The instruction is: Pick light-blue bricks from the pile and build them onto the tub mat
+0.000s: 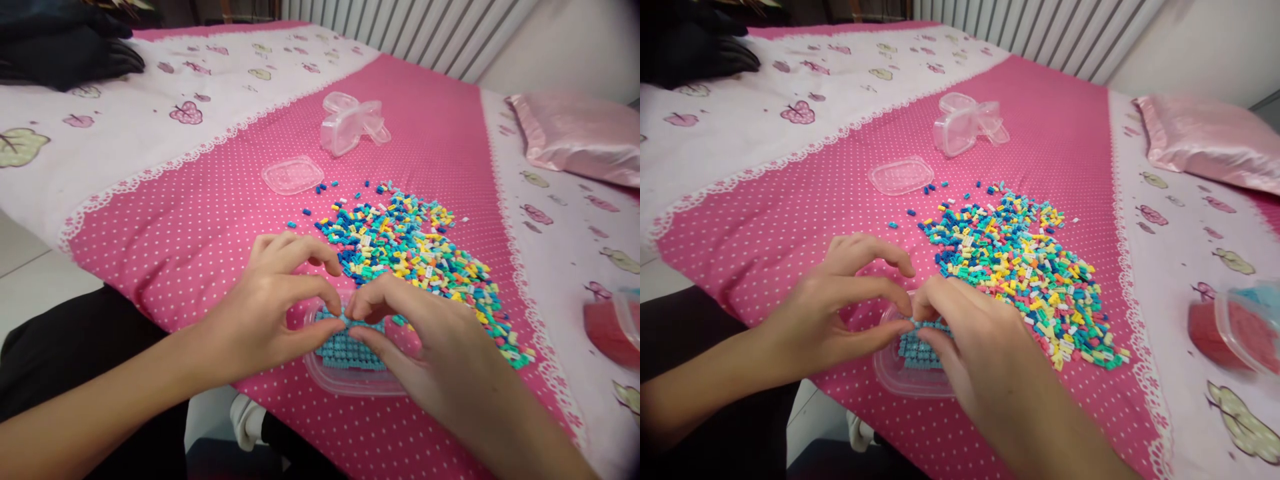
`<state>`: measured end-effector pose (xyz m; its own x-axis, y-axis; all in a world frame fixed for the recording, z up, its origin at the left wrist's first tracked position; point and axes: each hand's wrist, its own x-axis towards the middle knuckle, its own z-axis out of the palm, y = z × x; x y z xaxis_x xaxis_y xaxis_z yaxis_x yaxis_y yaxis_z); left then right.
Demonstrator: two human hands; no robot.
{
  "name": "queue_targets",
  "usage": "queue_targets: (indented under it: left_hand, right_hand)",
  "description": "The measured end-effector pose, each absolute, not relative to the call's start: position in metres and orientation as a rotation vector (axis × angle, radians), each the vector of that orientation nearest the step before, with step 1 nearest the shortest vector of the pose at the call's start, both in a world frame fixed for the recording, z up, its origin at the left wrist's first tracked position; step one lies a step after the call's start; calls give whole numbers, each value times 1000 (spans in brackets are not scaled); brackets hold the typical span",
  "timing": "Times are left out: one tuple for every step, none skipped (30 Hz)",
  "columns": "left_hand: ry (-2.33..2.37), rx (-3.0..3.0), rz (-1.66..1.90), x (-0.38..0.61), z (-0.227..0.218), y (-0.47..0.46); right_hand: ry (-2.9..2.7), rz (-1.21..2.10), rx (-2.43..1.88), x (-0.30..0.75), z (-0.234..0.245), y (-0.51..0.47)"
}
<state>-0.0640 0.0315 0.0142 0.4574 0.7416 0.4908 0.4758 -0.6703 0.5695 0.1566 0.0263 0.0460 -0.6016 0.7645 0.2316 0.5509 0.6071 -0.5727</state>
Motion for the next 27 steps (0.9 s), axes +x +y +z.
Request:
queue_targets:
  left_hand:
    - [1036,2358,1047,-62,13,30]
    - [1041,2356,1044,-61,12,29]
    - [1045,2358,1036,-60,12,29]
    - [1046,2364,1026,-60,12,28]
    - [1044,2374,1016,-62,12,29]
    - [1034,2388,999,-64,13,30]
    - [1014,2405,962,-67,15,32]
    - [983,2424,910,-72,17,34]
    - [946,2443,848,-76,19,36]
    - [902,2462,783,-80,22,39]
    - [864,2482,722,-83,24,41]
    - [834,2504,670,-86,26,43]
    - [812,2529,628,-87,28,44]
    - [798,2554,596,-88,29,44]
    - [788,2574,570,-88,30,45]
    - [776,2590,547,-87,30,45]
    - [767,2602,531,-86,30,44]
    - [759,2610,521,-85,30,44]
    - [754,2617,516,-85,29,44]
    - [751,2625,511,-85,29,43]
    - [748,2635,505,-85,28,43]
    - [747,2644,501,-85,28,43]
    - [745,2653,498,-85,27,42]
    - [745,2664,499,-85,26,42]
    - [747,2676,499,-84,26,42]
    - [748,2689,500,-84,25,42]
    - [750,2702,502,-84,25,41]
  right_hand:
    - [-2375,573,-1061,157,46,25]
    - [-2370,533,-1079,157,45,24]
    - [-2364,508,-1098,157,44,23]
    - [-2362,490,-1122,157,42,22]
    - [-2362,474,-1155,158,40,22]
    - [-2367,467,-1187,159,38,21]
    - [-2381,466,-1211,159,36,20]
    - [-2399,467,-1236,160,34,19]
    - [-2421,464,-1254,160,32,19]
    - [-2447,456,-1259,161,31,18]
    - [-2474,445,-1250,160,30,18]
    - [-2494,424,-1233,160,29,17]
    - [-2509,403,-1209,159,29,17]
    - [-2519,391,-1186,158,30,17]
    - [-2523,390,-1165,157,30,17]
    - [-2523,396,-1144,156,30,16]
    - [-2522,405,-1127,156,31,16]
    - [-2523,417,-1112,156,31,16]
    - [-2523,424,-1094,156,31,16]
    - [-2525,431,-1080,156,31,16]
    - [-2528,433,-1068,156,30,16]
    - [-2531,435,-1065,156,29,17]
    - [-2530,434,-1067,155,28,17]
    - [-2526,428,-1063,155,27,17]
    - [-2519,424,-1065,155,26,18]
    - [-2516,421,-1066,154,25,18]
    - [-2513,415,-1066,154,25,18]
